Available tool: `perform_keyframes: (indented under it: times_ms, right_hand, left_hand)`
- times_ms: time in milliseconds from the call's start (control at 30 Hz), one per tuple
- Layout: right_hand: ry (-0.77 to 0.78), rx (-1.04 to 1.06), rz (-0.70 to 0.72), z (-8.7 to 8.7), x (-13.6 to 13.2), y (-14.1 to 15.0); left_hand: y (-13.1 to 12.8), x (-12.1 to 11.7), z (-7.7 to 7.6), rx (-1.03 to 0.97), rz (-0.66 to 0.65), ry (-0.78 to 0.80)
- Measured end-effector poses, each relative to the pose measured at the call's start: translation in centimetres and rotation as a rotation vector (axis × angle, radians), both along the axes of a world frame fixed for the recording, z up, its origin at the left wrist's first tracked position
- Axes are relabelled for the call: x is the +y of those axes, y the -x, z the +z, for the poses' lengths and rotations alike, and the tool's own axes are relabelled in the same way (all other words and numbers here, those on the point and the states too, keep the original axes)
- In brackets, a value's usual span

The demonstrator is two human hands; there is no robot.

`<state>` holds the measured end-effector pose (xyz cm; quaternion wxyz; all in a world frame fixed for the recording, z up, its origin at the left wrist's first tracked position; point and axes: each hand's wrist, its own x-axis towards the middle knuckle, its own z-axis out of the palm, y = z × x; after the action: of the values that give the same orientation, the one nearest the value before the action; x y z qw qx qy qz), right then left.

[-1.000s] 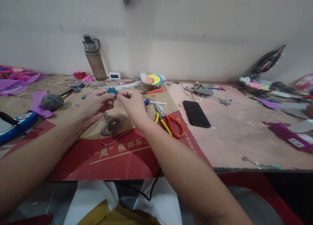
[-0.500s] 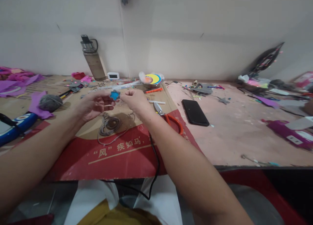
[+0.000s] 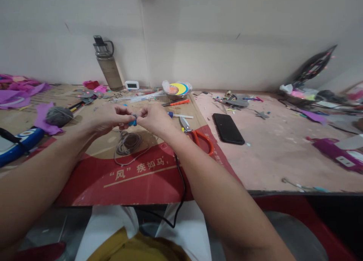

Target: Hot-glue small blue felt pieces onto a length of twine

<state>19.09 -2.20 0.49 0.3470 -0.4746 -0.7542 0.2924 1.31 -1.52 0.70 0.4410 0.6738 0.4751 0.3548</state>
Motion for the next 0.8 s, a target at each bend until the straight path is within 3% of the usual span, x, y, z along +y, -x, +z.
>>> perform_keyframes:
  times_ms: [333, 800]
  right_hand:
    - [-0.104, 0.009, 0.007, -0.3, 0.0, 0.3]
    - [-0.081, 0.325, -0.083, -1.6, 0.2, 1.6]
  left_hand:
    - [-0.1, 0.4, -0.6, 0.083, 0.099, -0.051]
    - [-0.9, -0.2, -0.8, -0.235, 0.265, -0.035]
